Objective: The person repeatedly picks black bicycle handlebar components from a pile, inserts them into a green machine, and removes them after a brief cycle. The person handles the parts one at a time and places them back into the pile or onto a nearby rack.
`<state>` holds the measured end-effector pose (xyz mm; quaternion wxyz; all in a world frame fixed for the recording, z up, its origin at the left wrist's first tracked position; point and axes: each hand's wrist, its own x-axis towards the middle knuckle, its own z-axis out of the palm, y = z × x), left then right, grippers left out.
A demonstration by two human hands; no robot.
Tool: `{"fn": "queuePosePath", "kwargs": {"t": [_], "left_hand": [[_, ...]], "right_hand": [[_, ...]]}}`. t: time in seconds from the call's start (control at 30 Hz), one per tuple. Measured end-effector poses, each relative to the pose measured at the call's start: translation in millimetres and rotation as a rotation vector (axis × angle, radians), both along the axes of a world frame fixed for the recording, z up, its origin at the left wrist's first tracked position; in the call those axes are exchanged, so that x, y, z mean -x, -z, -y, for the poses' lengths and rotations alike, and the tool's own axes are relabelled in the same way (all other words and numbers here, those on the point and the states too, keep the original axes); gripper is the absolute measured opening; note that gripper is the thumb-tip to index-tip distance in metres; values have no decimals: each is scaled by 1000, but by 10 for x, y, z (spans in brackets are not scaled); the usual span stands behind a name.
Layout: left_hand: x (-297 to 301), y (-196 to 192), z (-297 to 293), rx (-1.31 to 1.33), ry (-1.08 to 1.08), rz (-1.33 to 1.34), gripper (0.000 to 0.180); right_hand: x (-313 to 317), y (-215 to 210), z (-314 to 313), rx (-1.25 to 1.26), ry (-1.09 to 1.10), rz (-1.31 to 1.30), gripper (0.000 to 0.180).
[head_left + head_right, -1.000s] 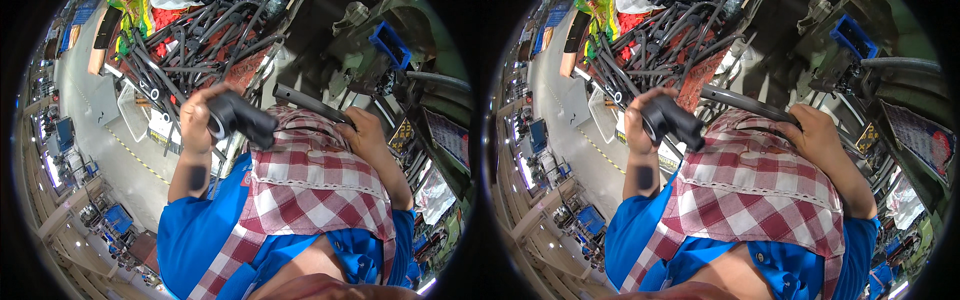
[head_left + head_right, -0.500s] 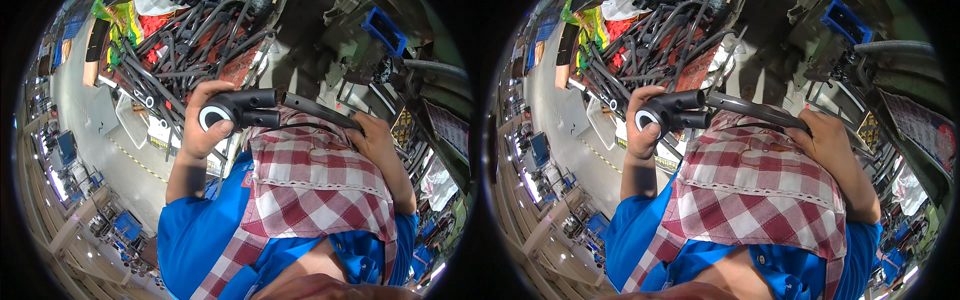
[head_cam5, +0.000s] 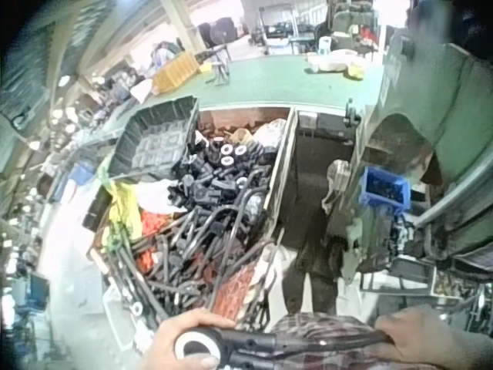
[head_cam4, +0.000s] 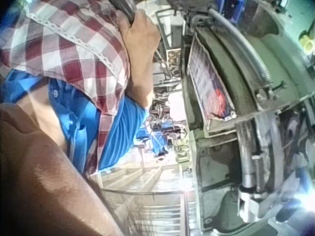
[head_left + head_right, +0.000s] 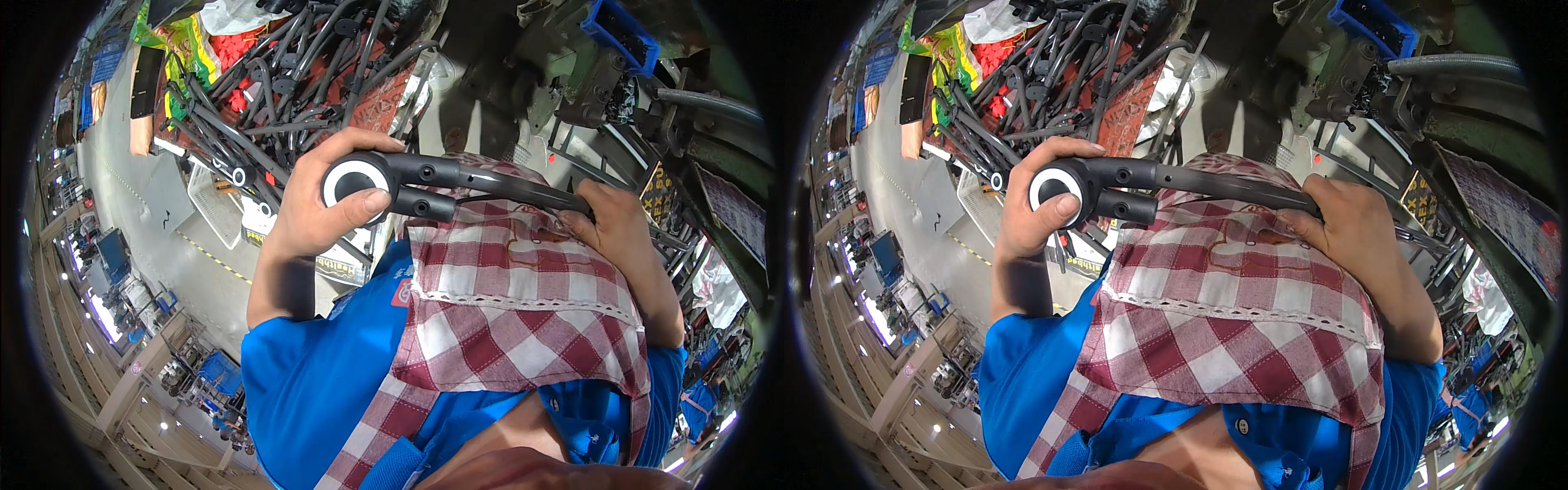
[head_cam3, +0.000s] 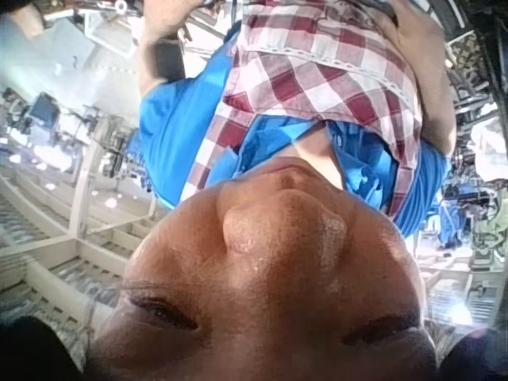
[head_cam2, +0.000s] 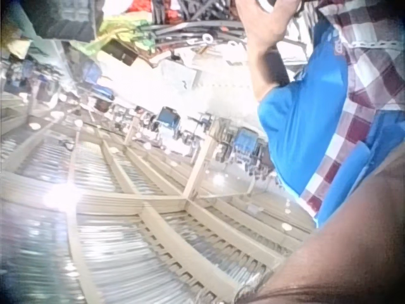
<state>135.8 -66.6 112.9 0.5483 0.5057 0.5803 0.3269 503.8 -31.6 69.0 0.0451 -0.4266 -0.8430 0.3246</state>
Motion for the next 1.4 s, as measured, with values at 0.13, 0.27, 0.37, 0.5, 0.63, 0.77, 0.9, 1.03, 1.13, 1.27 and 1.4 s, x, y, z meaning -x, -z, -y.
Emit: {"fn": "queuePosePath", "kwargs": {"t": [0.13, 0.27, 0.37, 0.5, 0.63, 0.77, 0.9, 1.03, 1.13, 1.27, 1.4], "left_hand": [[-215, -95, -70, 171, 154, -14, 68], [-354, -15, -126, 132, 205, 32, 59], [-438, 81, -259, 105, 273, 38, 57], [-604, 436, -522, 78, 394, 67, 55], [-1030, 785, -928, 27, 558, 69, 42], [-1524, 647, -1374, 138, 636, 43, 42], [-1845, 739, -1725, 102, 699, 190, 55], [-2055, 749, -1860, 136, 679, 235, 60], [-2123, 828, -1813, 77, 674, 254, 53], [-2103, 774, -1796, 86, 664, 272, 51], [-2090, 880, -1820, 151, 631, 346, 62]], "right_hand": [[-81, -13, 24, -58, -17, 54, 44], [-107, 7, 81, -33, 16, 80, 45], [-175, 42, 130, 8, 66, 99, 45], [-324, 209, 217, 75, 184, 133, 45], [-628, 440, 314, 25, 353, 156, 45], [-850, 383, 324, -24, 530, 139, 47], [-1093, 316, 207, -104, 610, 195, 47], [-1311, 388, 200, -180, 630, 262, 41], [-1385, 490, 297, -278, 631, 239, 47], [-1362, 490, 291, -255, 656, 306, 52], [-1459, 555, 240, -301, 604, 297, 54]]}}
